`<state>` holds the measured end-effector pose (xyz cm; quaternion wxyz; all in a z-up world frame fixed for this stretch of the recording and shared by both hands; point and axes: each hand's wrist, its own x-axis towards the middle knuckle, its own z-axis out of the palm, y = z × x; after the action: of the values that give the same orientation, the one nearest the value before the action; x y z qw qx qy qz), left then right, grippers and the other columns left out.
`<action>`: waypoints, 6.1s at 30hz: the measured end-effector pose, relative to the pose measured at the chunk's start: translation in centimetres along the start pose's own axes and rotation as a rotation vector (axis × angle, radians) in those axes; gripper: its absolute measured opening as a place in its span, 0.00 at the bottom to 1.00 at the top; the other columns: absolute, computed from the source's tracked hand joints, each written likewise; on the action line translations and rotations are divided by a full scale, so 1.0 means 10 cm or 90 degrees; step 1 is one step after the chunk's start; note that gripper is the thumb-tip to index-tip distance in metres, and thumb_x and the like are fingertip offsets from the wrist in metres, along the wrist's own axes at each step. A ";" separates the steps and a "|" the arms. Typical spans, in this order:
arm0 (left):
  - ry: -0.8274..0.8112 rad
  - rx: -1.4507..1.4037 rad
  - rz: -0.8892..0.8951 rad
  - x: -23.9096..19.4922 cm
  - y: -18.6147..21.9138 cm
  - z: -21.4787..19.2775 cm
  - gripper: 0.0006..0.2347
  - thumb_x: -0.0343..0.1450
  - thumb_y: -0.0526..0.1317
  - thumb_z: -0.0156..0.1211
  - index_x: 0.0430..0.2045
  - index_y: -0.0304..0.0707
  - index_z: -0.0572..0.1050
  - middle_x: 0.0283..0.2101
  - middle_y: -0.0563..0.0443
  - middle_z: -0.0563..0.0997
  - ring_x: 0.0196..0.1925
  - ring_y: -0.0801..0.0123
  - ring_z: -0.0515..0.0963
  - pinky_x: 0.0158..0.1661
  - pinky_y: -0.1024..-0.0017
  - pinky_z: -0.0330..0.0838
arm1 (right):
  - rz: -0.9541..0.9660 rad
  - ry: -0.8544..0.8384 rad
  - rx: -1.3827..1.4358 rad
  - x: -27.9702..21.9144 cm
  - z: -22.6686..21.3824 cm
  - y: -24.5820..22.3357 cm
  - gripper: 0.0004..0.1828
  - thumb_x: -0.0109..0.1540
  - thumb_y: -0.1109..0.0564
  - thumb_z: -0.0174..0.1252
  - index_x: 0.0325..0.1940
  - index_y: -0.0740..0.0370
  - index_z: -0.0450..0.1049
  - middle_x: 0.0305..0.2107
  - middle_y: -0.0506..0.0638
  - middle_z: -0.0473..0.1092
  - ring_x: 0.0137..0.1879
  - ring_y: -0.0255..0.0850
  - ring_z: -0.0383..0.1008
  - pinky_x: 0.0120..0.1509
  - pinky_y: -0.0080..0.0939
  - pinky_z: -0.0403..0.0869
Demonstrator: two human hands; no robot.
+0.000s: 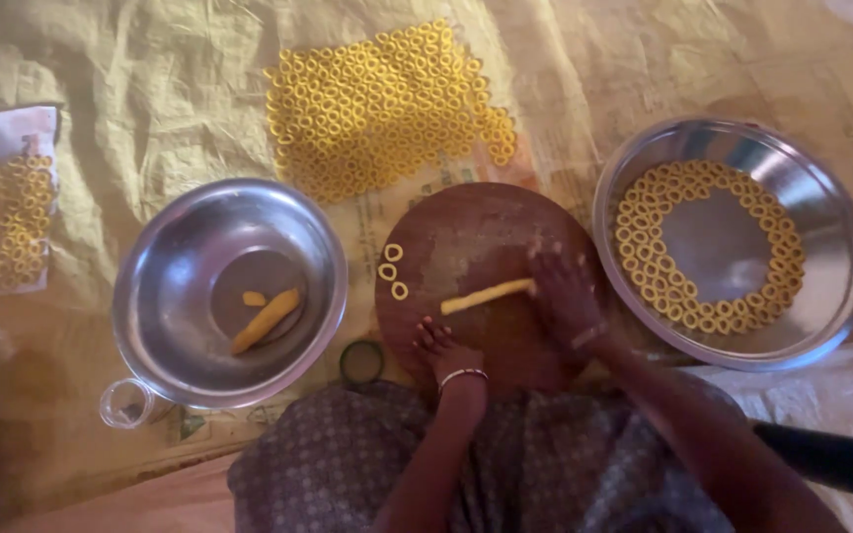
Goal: The person rolls a yellow dough rope on a wooden board, pinches off small segments, and forms them into rings. The rings are placed into a metal tray and also arranged on a cloth surface. The person repeats this process throughout the clip.
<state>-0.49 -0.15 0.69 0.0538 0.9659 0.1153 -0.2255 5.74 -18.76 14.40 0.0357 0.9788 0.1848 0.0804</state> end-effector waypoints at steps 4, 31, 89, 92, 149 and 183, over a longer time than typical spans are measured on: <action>0.000 0.048 0.039 -0.09 -0.04 -0.05 0.27 0.77 0.41 0.43 0.73 0.29 0.51 0.77 0.21 0.32 0.77 0.25 0.30 0.67 0.28 0.28 | 0.053 0.020 0.048 0.96 0.23 0.39 0.39 0.69 0.36 0.41 0.81 0.50 0.47 0.78 0.54 0.46 0.82 0.55 0.42 0.75 0.80 0.40; -0.004 -0.002 0.047 -0.15 -0.09 -0.08 0.27 0.79 0.46 0.37 0.72 0.25 0.51 0.76 0.20 0.32 0.77 0.25 0.29 0.68 0.28 0.27 | -0.028 0.056 0.012 0.68 0.37 0.43 0.38 0.72 0.38 0.37 0.83 0.54 0.48 0.80 0.54 0.46 0.83 0.55 0.42 0.81 0.66 0.41; 0.452 -0.609 0.160 -0.68 -1.16 -1.71 0.05 0.70 0.37 0.65 0.35 0.35 0.80 0.37 0.42 0.77 0.43 0.50 0.76 0.43 0.56 0.71 | -0.035 0.138 0.152 0.46 -1.73 -0.07 0.27 0.61 0.51 0.62 0.65 0.55 0.73 0.66 0.57 0.66 0.73 0.57 0.62 0.74 0.59 0.62; 0.303 -0.725 0.156 -0.61 -0.99 -1.58 0.10 0.68 0.39 0.68 0.41 0.36 0.81 0.40 0.45 0.80 0.43 0.57 0.81 0.44 0.63 0.75 | 0.014 0.152 0.388 0.19 -1.53 -0.35 0.23 0.71 0.52 0.52 0.71 0.53 0.69 0.70 0.57 0.63 0.77 0.54 0.60 0.78 0.55 0.61; 0.205 -0.378 0.187 -0.83 -1.21 -1.81 0.11 0.74 0.48 0.54 0.36 0.40 0.77 0.39 0.37 0.82 0.43 0.40 0.81 0.43 0.45 0.73 | -0.173 -0.027 0.243 -0.20 -0.95 -1.04 0.35 0.55 0.68 0.53 0.68 0.60 0.66 0.72 0.54 0.58 0.78 0.54 0.51 0.72 0.50 0.61; 0.084 -0.321 0.164 -0.49 -1.23 -1.65 0.15 0.73 0.49 0.60 0.45 0.39 0.71 0.51 0.42 0.76 0.48 0.43 0.81 0.43 0.48 0.77 | -0.150 0.149 0.081 1.06 -0.06 -1.31 0.36 0.68 0.39 0.49 0.74 0.62 0.59 0.73 0.53 0.54 0.79 0.51 0.49 0.80 0.61 0.51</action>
<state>-0.81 13.39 16.95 0.3129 0.9413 0.0472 -0.1178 10.70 -2.66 15.24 -0.0391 0.9346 0.3061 0.1768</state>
